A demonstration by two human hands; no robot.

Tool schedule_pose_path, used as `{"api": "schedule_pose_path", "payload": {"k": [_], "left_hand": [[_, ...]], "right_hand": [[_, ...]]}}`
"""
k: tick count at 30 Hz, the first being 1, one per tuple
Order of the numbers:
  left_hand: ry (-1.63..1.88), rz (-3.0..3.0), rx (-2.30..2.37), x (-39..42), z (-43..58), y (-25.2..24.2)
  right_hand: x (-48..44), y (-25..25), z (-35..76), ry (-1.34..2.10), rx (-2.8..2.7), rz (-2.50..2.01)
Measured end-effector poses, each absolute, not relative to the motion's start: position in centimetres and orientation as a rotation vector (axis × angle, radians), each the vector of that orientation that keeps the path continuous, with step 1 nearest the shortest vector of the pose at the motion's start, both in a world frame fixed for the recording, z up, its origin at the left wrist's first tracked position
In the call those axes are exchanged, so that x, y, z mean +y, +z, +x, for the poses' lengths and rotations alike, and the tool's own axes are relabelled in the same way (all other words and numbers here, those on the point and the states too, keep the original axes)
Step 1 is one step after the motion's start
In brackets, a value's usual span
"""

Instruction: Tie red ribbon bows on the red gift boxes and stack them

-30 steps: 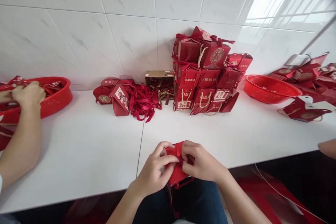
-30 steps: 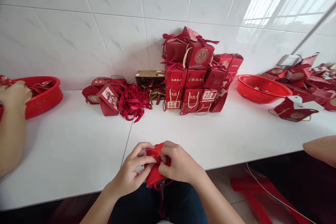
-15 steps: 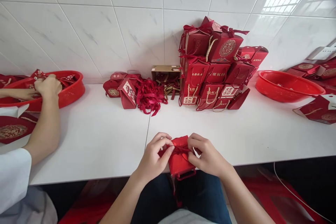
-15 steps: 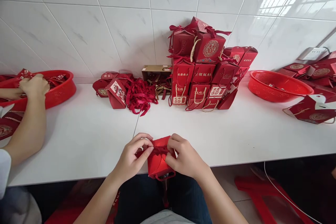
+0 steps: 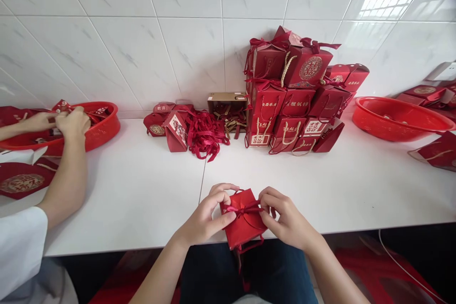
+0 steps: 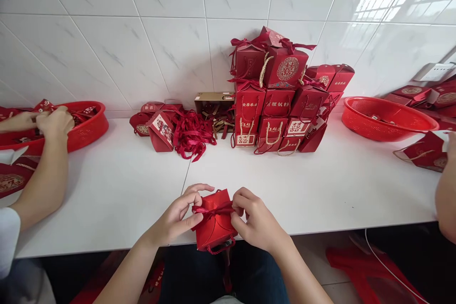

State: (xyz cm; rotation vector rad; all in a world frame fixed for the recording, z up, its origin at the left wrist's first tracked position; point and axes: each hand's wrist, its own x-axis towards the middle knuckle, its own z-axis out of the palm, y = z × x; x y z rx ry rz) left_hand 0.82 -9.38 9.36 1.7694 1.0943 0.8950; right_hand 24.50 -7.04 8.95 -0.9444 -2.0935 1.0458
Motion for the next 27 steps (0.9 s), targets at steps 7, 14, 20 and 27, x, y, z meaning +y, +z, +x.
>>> {"api": "schedule_pose_path", "payload": {"k": [7,14,20,27], "left_hand": [[0.796,2.232,1.347,-7.7,0.6,10.5],[0.708,2.088,1.491,-7.5,0.4,10.0],[0.695,2.232,1.606,-7.4,0.1,9.6],[0.716,2.373,1.703,-7.7,0.5,8.5]], "right_hand": [[-6.9,8.9,24.8,1.102,-2.108,-0.993],[-7.3,9.3,25.0,1.257,-2.100,-0.937],[-7.4,9.5,25.4,1.235,-2.151,-0.948],[-7.0,9.8,25.9,1.161,-2.174,-0.927]]}}
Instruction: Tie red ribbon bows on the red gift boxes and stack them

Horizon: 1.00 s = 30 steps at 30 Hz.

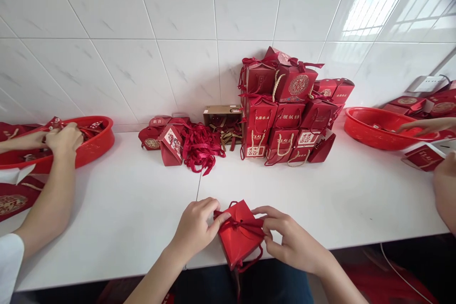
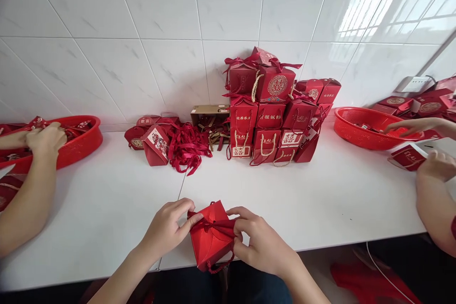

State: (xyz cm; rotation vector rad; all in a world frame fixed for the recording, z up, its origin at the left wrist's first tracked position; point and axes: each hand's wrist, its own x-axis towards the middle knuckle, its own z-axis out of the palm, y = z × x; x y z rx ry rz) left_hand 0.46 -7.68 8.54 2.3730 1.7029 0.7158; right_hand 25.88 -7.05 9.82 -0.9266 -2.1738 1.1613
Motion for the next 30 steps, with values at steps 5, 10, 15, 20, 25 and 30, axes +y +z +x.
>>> {"api": "schedule_pose_path", "payload": {"k": [5,10,15,20,25,30], "left_hand": [[0.731,2.335,1.723,-7.7,1.3,8.1],[0.634,2.265,1.756,-7.7,1.8,8.0],[0.624,2.137,1.754,-8.2,1.9,8.2],[0.783,1.711,1.426,-8.4,1.9,7.8],[1.215,1.322,1.249,-9.9,1.7,6.0],[1.289,1.613,1.436,-12.4,2.4,5.1]], "right_hand": [[-7.0,9.9,26.4,1.106,-2.188,-0.976],[-7.3,10.0,26.9,1.092,-2.216,-1.015],[-7.5,9.9,26.8,1.094,-2.227,-1.047],[-8.1,9.9,26.8,1.058,-2.218,-1.075],[-8.2,10.6,28.1,1.032,-2.177,-1.112],[-7.8,10.5,26.7,0.849,-2.127,-1.145]]}}
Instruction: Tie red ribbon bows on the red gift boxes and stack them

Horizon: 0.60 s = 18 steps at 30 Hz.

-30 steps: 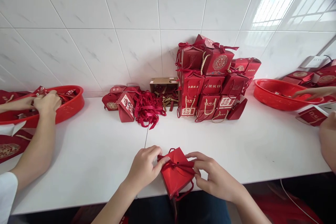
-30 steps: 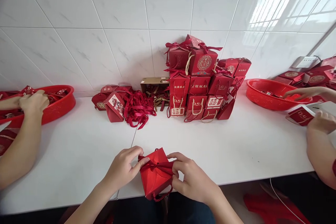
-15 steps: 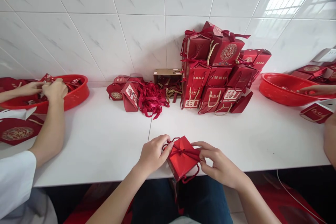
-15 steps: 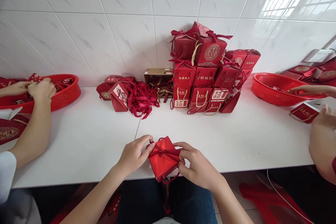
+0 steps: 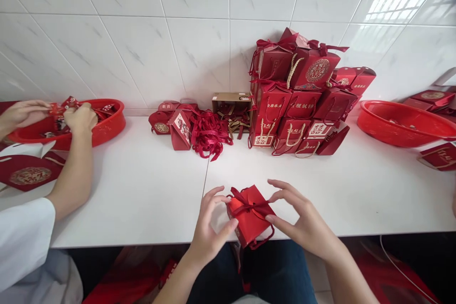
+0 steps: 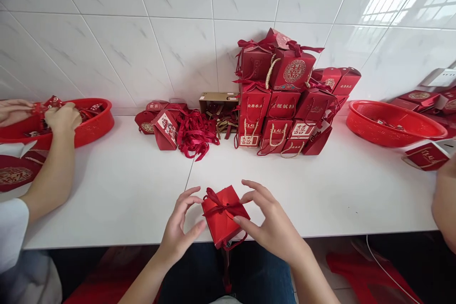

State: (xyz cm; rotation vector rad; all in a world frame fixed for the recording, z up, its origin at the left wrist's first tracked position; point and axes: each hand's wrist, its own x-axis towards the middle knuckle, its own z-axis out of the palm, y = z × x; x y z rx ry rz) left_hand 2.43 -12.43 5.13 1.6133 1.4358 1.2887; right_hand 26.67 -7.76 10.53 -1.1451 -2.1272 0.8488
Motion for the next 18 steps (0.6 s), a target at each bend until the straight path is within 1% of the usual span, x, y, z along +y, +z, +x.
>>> {"api": "schedule_pose_path", "payload": {"k": [3,6,8,11,18], "left_hand": [[1.285,1.701,1.542,-12.9,3.7,5.3],[1.346,1.622,1.578,-12.6,4.8,5.5],[1.376,1.577,1.576,-12.5,5.2,5.6],[1.393,1.550,1.559,-12.6,5.2,5.5],[1.384,1.384,1.455,-12.9,4.9,4.9]], "right_hand": [[-7.6,9.8,24.2,0.696,-2.205,-1.074],[-7.6,9.1,22.4,0.412,-2.211,-1.094],[-7.6,8.8,21.8,0.288,-2.218,-1.108],[-7.6,8.6,21.7,0.264,-2.227,-1.115],[-7.3,8.0,21.9,0.391,-2.181,-1.131]]}}
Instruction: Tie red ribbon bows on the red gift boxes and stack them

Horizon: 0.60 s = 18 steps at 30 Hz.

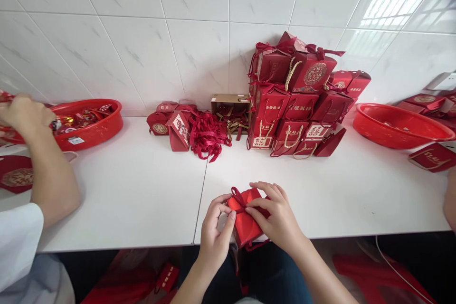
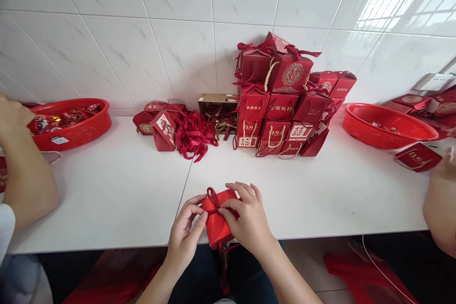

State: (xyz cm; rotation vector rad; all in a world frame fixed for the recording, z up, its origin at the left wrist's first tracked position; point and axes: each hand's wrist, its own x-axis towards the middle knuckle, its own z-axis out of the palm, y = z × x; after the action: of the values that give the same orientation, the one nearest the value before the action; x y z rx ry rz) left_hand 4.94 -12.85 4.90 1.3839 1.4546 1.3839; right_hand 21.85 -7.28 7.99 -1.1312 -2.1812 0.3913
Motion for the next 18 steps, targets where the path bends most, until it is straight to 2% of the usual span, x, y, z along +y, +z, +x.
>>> {"api": "schedule_pose_path", "payload": {"k": [9,15,18], "left_hand": [[1.403,1.159,1.262,-12.9,4.2,5.2],[1.257,1.354,1.184,-13.6,5.4,2.1],[1.325,1.295,1.246,-13.0,5.7,1.5]], "right_hand": [[-6.9,7.0,21.9,0.505,-2.095,-1.140],[-7.0,6.5,21.6,0.701,-1.922,-1.092],[-7.0,6.0,22.2,0.683,-1.798,-1.068]]}}
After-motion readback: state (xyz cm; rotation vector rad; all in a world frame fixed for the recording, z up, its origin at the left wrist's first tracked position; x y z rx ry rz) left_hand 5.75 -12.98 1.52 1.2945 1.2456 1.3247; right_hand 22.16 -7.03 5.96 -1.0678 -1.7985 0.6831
